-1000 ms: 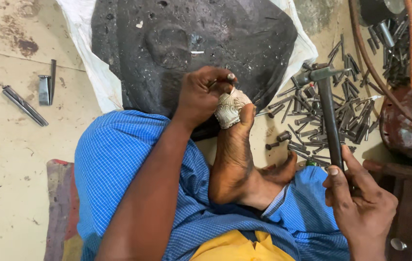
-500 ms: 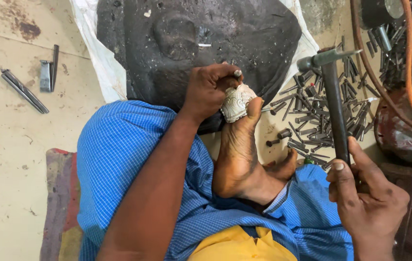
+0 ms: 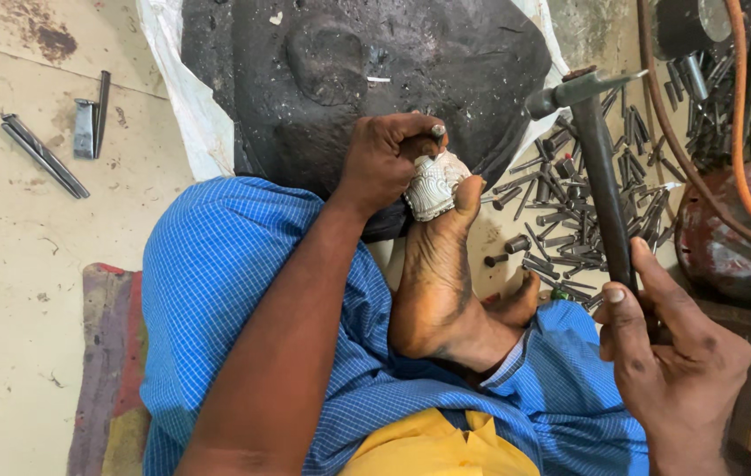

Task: The person sits on the floor and uses a hammer and chisel to carve a small white stone object. They hold the stone in the left hand and strike the chisel with the right hand repeatedly to shape the surface.

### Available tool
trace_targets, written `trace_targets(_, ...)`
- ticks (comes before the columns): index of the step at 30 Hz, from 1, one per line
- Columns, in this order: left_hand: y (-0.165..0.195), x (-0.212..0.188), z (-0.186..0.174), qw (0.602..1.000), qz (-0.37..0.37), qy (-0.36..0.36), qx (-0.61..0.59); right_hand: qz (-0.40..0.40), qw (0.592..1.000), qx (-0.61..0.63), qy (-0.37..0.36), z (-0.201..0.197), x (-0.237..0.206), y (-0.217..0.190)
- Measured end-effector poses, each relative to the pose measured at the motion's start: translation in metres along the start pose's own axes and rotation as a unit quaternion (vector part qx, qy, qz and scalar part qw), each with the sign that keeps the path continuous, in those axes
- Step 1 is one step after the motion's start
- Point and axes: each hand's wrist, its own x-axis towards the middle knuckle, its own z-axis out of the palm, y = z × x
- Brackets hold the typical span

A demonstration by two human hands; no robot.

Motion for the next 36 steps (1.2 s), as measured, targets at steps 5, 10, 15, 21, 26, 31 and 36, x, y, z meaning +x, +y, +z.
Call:
trace_targets(5,0.000,0.001,-0.001,1.000,-0.007,-0.002,0.005,-0.025,1.000,0.000,-0.016,-0.002,0.003,-0.001)
trace_targets(10,-0.001,0.000,-0.001,1.000,0.008,0.002,-0.003,-0.019,0.999,-0.022,-0.018,-0.003,0.004,0.000)
trace_targets(15,-0.003,-0.001,-0.002,0.998,0.056,0.010,0.002,-0.036,0.997,-0.057,-0.024,-0.003,0.003,-0.005)
trace_targets(21,-0.002,-0.003,-0.003,0.997,0.073,0.000,-0.009,-0.123,0.989,0.066,0.046,-0.005,0.004,-0.020)
trace_targets(26,0.000,-0.002,-0.002,0.999,0.037,0.005,0.024,-0.198,0.962,-0.174,-0.071,0.016,0.019,-0.012)
trace_targets(31,0.002,-0.003,-0.004,0.998,0.049,0.000,0.044,-0.260,0.959,-0.110,0.007,0.018,0.012,-0.001)
trace_targets(36,0.007,-0.002,-0.006,0.998,0.019,-0.018,0.058,-0.185,0.951,-0.241,-0.066,0.026,0.011,0.005)
